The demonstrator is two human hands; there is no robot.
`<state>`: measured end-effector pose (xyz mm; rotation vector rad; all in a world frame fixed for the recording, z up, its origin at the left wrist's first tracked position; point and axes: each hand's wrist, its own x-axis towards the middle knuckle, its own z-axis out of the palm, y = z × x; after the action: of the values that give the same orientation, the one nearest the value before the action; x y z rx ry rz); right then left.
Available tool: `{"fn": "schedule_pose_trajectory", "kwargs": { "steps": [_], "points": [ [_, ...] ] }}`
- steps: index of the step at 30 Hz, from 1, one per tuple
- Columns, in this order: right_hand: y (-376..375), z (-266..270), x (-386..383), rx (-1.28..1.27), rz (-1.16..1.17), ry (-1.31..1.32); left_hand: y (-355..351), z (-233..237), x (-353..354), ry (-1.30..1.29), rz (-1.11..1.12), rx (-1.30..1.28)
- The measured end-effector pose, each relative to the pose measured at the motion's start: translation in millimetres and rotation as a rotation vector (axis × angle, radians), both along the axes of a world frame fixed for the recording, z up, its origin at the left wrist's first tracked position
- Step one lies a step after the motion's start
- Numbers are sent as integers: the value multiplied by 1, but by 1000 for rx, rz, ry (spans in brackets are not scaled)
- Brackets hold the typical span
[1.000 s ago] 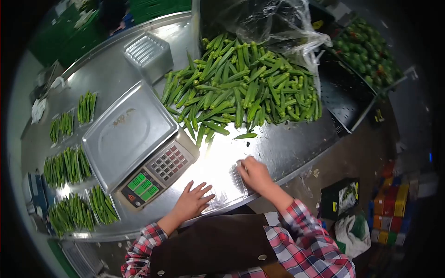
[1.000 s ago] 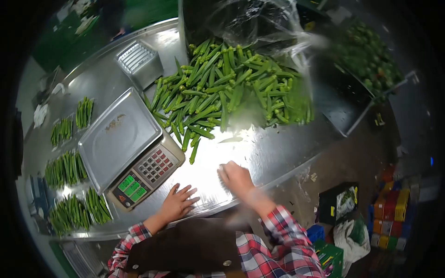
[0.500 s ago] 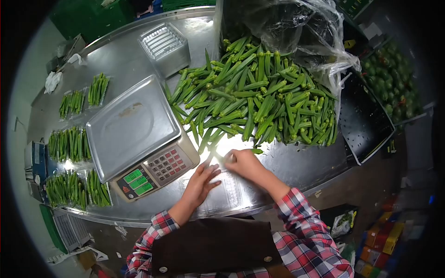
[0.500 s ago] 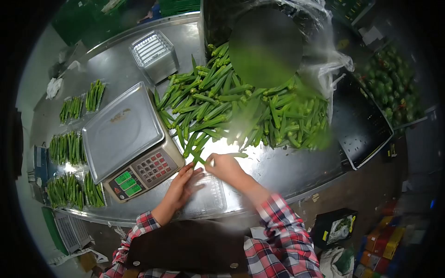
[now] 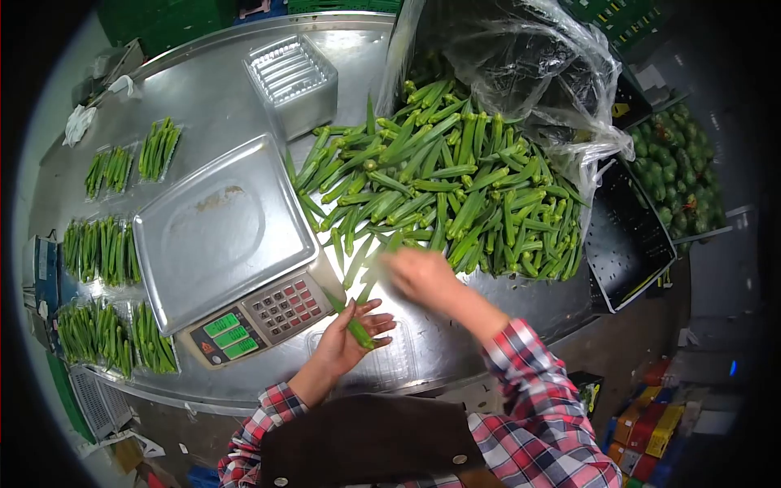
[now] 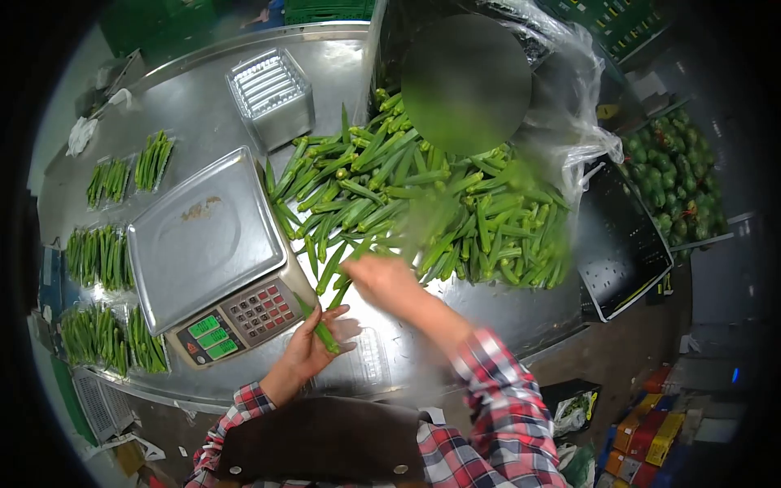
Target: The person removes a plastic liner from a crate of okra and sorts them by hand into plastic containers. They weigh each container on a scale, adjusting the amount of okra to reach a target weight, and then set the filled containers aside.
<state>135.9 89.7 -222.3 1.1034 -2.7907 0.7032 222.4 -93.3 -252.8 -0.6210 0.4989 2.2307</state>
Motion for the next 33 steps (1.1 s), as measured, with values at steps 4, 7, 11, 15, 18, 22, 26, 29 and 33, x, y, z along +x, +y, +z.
{"fn": "schedule_pose_trajectory", "kwargs": {
  "steps": [4, 7, 11, 15, 18, 22, 26, 29, 33],
  "points": [
    [7, 24, 20, 97, 146, -256, 14, -19, 1, 102, 80, 76],
    [10, -1, -28, 270, -129, -30, 11, -30, 6, 167, 65, 23],
    [-3, -42, -83, 464, -261, 228, 7, -28, 21, 237, 88, -64],
    [-1, -32, -84, 378, -218, 181, 0, -21, 28, 276, 105, -88],
    [-1, 1, -53, 96, -229, 103, 0, -16, 29, 301, 140, -142],
    [-23, 58, 17, 22, -319, -767, 6, -6, 24, 172, 307, 97],
    [-20, 14, 12, -193, -300, -367, -2, -19, 34, 83, 196, 145],
    [-18, -24, -51, 73, -305, 82, -7, -24, 40, 118, 150, 131],
    [-38, -47, -95, 451, -192, 227, -18, -10, 44, 137, 136, 78]
  ]
}}
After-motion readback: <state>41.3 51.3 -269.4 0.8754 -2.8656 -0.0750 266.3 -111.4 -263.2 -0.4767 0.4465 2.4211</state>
